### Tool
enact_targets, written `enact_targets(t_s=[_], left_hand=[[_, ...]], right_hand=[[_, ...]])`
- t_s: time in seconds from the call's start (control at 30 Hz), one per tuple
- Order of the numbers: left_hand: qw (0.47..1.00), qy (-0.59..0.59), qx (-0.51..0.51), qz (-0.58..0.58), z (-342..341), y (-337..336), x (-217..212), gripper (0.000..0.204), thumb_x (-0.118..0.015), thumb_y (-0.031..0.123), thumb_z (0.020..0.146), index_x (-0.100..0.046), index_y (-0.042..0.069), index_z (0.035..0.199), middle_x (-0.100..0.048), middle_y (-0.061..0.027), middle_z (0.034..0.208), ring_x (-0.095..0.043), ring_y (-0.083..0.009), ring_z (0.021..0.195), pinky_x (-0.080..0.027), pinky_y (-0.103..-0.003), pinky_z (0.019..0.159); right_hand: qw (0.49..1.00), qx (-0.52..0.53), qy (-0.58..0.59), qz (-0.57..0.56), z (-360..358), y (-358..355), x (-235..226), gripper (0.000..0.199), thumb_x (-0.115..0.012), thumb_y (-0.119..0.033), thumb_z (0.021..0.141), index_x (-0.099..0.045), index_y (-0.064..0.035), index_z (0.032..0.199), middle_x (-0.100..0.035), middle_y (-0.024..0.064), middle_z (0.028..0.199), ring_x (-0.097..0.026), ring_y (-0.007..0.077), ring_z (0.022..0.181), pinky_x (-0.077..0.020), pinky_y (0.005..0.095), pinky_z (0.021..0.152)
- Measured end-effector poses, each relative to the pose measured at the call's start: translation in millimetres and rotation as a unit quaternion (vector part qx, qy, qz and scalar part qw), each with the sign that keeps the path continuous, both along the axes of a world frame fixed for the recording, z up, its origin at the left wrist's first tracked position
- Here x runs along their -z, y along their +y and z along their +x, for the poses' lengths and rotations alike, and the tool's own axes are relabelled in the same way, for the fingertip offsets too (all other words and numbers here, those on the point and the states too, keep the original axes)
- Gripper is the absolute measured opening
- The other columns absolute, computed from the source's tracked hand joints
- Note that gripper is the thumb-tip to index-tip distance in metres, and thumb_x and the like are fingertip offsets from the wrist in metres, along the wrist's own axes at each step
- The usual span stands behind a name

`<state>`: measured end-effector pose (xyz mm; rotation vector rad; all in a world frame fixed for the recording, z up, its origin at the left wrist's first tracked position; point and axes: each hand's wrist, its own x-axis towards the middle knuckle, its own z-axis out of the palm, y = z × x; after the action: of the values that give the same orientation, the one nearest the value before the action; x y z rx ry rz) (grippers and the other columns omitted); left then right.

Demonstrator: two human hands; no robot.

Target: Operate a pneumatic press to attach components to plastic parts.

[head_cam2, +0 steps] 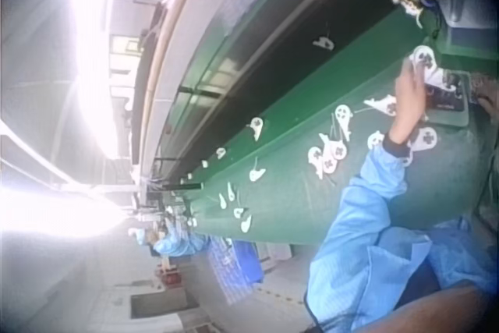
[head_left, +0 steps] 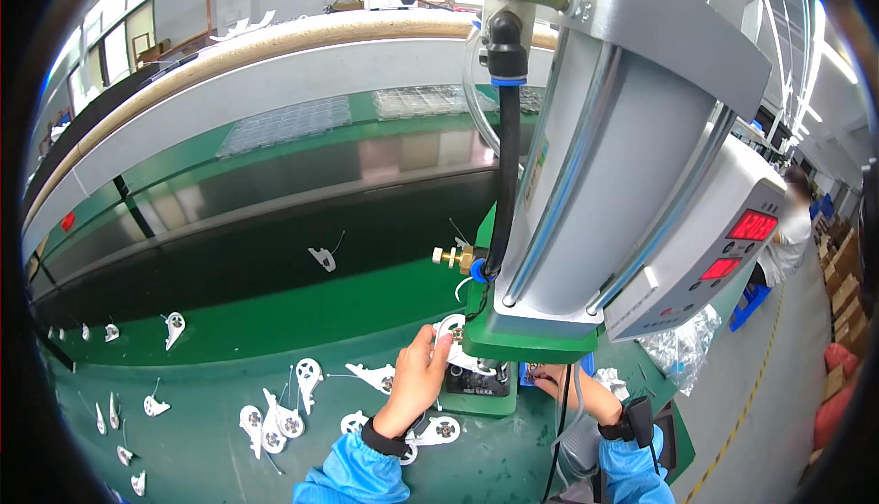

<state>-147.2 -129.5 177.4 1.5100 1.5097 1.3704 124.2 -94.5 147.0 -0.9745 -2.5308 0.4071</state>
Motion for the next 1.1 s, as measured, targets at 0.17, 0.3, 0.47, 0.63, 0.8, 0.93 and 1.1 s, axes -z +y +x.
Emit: enact_targets(t_s=[0.17, 0.3, 0.47, 0.63, 0.8, 0.93, 1.1], left_hand=[[0.998, -0.064, 0.001, 0.003, 1, 2, 4, 0.022, -0.05, 0.02, 0.091, -0.047, -0.001, 0.085, -0.054, -0.018, 0.06, -0.054, -0.031, 0.052, -0.038, -0.037, 0.048], [0.99, -0.118, -0.041, 0.059, -17, 22, 16, 0.015, -0.05, 0.016, 0.091, -0.051, 0.001, 0.088, -0.054, -0.0036, 0.063, -0.046, -0.0093, 0.049, -0.036, -0.025, 0.046], [0.973, 0.089, -0.206, 0.051, -96, 69, 20, 0.019, -0.047, 0.016, 0.09, -0.05, -0.002, 0.093, -0.056, -0.0164, 0.075, -0.054, -0.0313, 0.07, -0.043, -0.043, 0.067], [0.98, 0.181, -0.061, 0.059, -73, 41, -6, 0.017, -0.049, 0.016, 0.088, -0.056, 0.0, 0.093, -0.057, -0.0164, 0.076, -0.054, -0.033, 0.068, -0.044, -0.042, 0.066], [0.973, 0.145, 0.177, 0.027, -9, -1, -38, 0.02, -0.046, 0.018, 0.088, -0.054, 0.001, 0.094, -0.06, -0.0237, 0.082, -0.054, -0.0443, 0.079, -0.044, -0.048, 0.069], [0.96, 0.209, 0.184, 0.04, -7, 6, -22, 0.018, -0.046, 0.015, 0.086, -0.055, 0.003, 0.096, -0.06, -0.0227, 0.081, -0.055, -0.0431, 0.077, -0.044, -0.049, 0.067], [0.941, 0.255, 0.22, 0.032, -7, 16, -28, 0.018, -0.046, 0.015, 0.086, -0.055, 0.002, 0.095, -0.06, -0.0222, 0.08, -0.056, -0.0428, 0.075, -0.045, -0.05, 0.067]], right_hand=[[0.973, 0.037, 0.063, -0.217, -3, 8, 10, 0.02, -0.065, -0.018, 0.079, -0.063, -0.001, 0.09, -0.063, 0.0162, 0.086, -0.06, 0.0331, 0.081, -0.0474, 0.0385, 0.071], [0.978, 0.032, 0.086, -0.188, -6, 5, 5, 0.021, -0.066, -0.018, 0.078, -0.062, -0.0002, 0.089, -0.064, 0.0142, 0.079, -0.063, 0.0293, 0.073, -0.0486, 0.0352, 0.065], [0.958, 0.052, 0.123, -0.254, -8, 2, 10, 0.015, -0.063, -0.013, 0.082, -0.062, -0.0003, 0.09, -0.061, 0.0057, 0.078, -0.054, 0.0128, 0.069, -0.0424, 0.0264, 0.061], [0.96, 0.047, 0.121, -0.248, -8, 4, 15, 0.016, -0.065, -0.013, 0.079, -0.061, 0.0006, 0.085, -0.063, 0.013, 0.081, -0.061, 0.0267, 0.077, -0.0469, 0.0338, 0.069], [0.937, 0.134, 0.219, -0.235, -11, -4, 0, 0.016, -0.064, -0.012, 0.078, -0.059, 0.0013, 0.086, -0.061, 0.016, 0.08, -0.06, 0.029, 0.074, -0.0458, 0.036, 0.068], [0.953, 0.144, 0.186, -0.191, -15, -8, -13, 0.018, -0.065, -0.011, 0.078, -0.059, 0.0008, 0.089, -0.06, 0.0171, 0.081, -0.058, 0.0307, 0.074, -0.0456, 0.0362, 0.068], [0.958, 0.146, 0.167, -0.184, -17, -13, -24, 0.02, -0.065, -0.013, 0.078, -0.059, -0.0003, 0.093, -0.059, 0.0173, 0.082, -0.057, 0.0317, 0.074, -0.0453, 0.0366, 0.067]])
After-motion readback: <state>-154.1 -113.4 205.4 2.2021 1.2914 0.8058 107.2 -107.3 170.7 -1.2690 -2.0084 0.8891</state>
